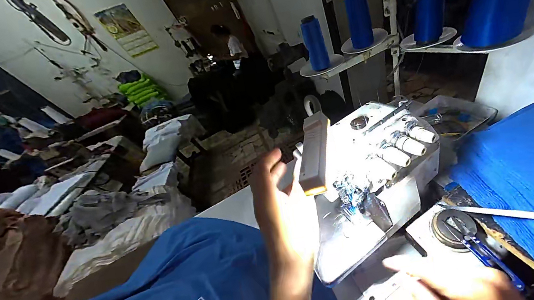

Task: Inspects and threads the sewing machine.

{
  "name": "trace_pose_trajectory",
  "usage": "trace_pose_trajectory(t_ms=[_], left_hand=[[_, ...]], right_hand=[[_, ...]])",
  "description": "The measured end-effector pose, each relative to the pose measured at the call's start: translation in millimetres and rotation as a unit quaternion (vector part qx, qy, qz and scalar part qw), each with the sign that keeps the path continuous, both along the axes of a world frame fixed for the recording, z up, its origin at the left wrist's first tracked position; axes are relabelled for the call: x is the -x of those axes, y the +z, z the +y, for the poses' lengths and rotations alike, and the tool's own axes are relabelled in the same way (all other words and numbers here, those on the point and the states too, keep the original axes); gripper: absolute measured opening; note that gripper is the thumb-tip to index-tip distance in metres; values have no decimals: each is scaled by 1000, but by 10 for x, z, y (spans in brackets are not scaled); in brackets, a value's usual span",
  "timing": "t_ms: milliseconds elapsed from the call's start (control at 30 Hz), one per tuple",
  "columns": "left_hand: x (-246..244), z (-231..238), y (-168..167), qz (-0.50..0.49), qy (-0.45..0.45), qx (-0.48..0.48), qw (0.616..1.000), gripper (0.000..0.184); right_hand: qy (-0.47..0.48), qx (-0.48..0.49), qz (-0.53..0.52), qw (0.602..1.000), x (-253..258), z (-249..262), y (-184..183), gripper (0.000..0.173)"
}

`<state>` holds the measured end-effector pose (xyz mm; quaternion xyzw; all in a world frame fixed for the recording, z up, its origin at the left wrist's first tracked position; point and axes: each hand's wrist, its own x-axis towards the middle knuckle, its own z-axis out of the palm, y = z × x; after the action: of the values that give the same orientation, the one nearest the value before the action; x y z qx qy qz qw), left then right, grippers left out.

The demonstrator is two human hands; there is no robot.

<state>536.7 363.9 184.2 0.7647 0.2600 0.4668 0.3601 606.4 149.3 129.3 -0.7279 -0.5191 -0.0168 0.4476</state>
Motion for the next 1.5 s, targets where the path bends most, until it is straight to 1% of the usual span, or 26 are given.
trace_pose_trajectory(t_ms=[33,67,100,133,200,267,300,367,400,467,500,533,633,700,733,767,833,867,967,1067,1233,1367,1500], left_hand=[[70,-100,-86,-4,23,-18,1000,38],[121,-194,-178,-4,27,-18,999,30],[162,-273,-276,11,26,-9,1000,25],[199,-338,-380,41,26,-8,999,22],[248,-394,-601,122,35,-66,990,24],[298,-350,-782,195,29,-138,971,41],[323,-308,-868,201,24,-173,964,44],[402,-261,-1016,135,20,-220,966,37],[450,-246,-1103,93,25,-237,967,38],[502,-198,-1260,33,40,-245,968,50],[513,-189,-1283,23,43,-240,970,54],[511,-178,-1293,13,40,-231,972,55],[452,-175,-1389,-30,39,-211,976,58],[419,-173,-1426,-51,44,-214,975,64],[405,-179,-1427,-56,45,-211,975,66],[402,-188,-1428,-58,43,-207,976,67],[405,-188,-1421,-58,39,-203,977,68],[406,-189,-1425,-59,38,-201,977,69],[376,-191,-1440,-72,41,-196,977,71],[342,-188,-1470,-84,50,-198,975,71],[335,-170,-1501,-86,48,-207,973,71],[319,-164,-1510,-94,49,-207,973,71],[309,-161,-1511,-96,49,-208,972,72]], right_hand=[[-57,7,8,998,-44,-205,-61,23],[-116,21,-4,993,-106,-378,-154,24],[-163,43,-24,985,-192,-516,-252,25],[-191,72,-41,978,-282,-632,-352,29],[-207,125,-39,970,-408,-747,-467,40],[-216,148,-15,965,-471,-669,-510,44],[-220,155,-7,963,-509,-599,-551,45],[-223,191,22,956,-559,-455,-542,49],[-229,234,49,943,-535,-405,-456,52],[-239,272,68,930,-462,-357,-337,51],[-238,264,62,933,-392,-374,-313,47],[-231,236,50,943,-306,-401,-297,42],[-160,106,-16,981,-134,-344,-273,27],[-122,2,-54,991,-158,-54,-296,21],[-120,-37,-74,989,-217,125,-309,19],[-121,-55,-87,987,-277,279,-304,21],[-121,-50,-109,985,-365,506,-240,28],[-112,-47,-123,985,-404,582,-216,28],[-95,-82,-152,980,-495,737,-215,20],[-125,-117,-165,971,-477,804,-303,15],[-125,-153,-156,968,-444,824,-389,12],[-114,-169,-151,967,-454,878,-348,14],[-103,-163,-148,970,-438,929,-288,14]])
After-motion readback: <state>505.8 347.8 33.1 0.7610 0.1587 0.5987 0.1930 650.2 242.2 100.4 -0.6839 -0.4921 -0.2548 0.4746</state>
